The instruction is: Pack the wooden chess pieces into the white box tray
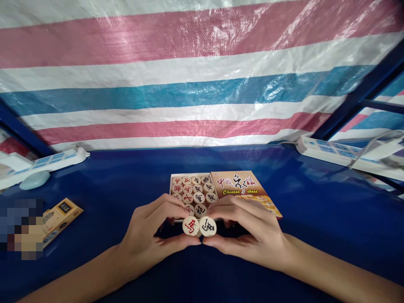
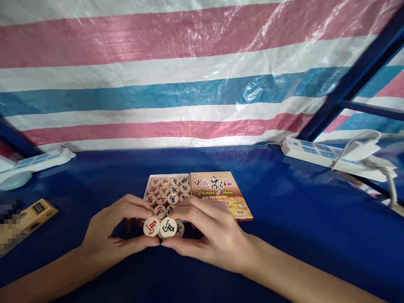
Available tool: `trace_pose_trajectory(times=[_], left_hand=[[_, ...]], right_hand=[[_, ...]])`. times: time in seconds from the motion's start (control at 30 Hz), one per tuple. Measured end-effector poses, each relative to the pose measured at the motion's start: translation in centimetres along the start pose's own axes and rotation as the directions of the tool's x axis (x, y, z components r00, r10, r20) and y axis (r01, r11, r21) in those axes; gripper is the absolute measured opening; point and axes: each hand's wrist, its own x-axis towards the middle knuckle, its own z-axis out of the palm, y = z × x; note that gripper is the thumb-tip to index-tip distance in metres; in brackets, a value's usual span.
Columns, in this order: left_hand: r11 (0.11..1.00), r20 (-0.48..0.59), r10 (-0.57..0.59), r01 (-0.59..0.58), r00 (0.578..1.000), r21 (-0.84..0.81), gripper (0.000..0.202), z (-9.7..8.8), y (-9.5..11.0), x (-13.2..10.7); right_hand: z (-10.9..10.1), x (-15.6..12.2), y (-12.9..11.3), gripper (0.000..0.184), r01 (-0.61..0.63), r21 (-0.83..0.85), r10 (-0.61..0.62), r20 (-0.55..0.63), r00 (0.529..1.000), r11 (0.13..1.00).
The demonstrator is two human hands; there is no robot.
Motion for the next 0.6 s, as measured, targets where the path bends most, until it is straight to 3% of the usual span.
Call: trace_pose_trajectory(times=[0.37, 0.5, 0.6], left_hand=[[1.000, -0.005, -0.009, 0.009, 1.000, 0.008, 0.032, 0.1, 0.1, -0.3], [0.988, -0.079, -0.114, 0.121, 0.990, 0.091, 0.024, 0.1, -0.3, 0.6], [0.960, -0.164, -0.194, 0.222, 0.967, 0.169, 0.017, 0.0, -1.7, 2.0]], right_hand=[[0.1, -0.4, 0.2, 0.039, 0.001, -0.018, -0.001, 0.019, 1.000, 1.000], [-0.5, 0.3, 0.4, 0.035, -0.126, -0.091, 0.122, -0.052, 0.991, 0.988], [-1.1, 1.2, 1.1, 0.027, -0.257, -0.182, 0.239, -0.115, 0.964, 0.949]])
